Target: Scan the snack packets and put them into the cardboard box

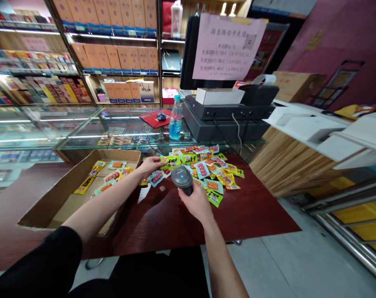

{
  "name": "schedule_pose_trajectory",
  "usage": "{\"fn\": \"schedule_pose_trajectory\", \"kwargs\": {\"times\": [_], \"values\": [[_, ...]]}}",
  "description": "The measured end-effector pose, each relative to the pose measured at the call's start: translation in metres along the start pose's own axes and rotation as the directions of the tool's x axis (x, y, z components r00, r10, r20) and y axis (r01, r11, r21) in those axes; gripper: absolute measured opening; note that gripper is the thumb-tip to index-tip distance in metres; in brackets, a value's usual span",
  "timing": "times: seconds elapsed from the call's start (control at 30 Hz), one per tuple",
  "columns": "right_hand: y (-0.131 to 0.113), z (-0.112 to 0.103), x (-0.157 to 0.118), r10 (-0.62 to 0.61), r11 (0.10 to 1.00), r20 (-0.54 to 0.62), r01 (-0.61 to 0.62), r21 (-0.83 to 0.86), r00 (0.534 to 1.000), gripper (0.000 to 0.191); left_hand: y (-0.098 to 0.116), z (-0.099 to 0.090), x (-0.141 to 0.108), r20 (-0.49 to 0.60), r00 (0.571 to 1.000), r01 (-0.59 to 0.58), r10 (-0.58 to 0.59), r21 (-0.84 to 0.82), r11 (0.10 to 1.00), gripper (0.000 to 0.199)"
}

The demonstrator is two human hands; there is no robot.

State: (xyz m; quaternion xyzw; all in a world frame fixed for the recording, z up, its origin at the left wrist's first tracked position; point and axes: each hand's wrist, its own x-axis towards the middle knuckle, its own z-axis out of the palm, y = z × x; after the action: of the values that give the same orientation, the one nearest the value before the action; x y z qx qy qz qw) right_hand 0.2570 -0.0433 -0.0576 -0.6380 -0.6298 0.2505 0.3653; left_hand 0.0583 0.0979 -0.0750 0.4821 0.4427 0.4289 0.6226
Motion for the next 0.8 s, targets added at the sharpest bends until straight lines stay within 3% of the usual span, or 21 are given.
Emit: {"fn": "schedule_pose_trajectory", "kwargs": {"times": [0.2, 0.4, 0.8], "values": [[0.0001, -0.0001, -0.0001, 0.009, 1.000, 0.009, -0.009, 0.002, 1.000, 0.027, 0.0013, -0.0002, -0.0012, 0.015, 1.000, 0.011, -0.011, -0.025, 1.000, 0.040], [0.0018, -0.0005, 0.0001, 0.014, 1.000, 0.001, -0.014, 0.012, 1.000, 0.027, 0.0012, 0.0003, -0.0015, -0.035, 0.999, 0.006, -0.007, -0.020, 1.000, 0.028], [-0.0051, -0.0044, 0.0029, -0.010, 1.000, 0.005, 0.010, -0.021, 1.000, 0.030, 0.0087, -0.0013, -0.0017, -0.037, 0.999, 0.029, -0.027, 0.050, 0.998, 0.043]]}}
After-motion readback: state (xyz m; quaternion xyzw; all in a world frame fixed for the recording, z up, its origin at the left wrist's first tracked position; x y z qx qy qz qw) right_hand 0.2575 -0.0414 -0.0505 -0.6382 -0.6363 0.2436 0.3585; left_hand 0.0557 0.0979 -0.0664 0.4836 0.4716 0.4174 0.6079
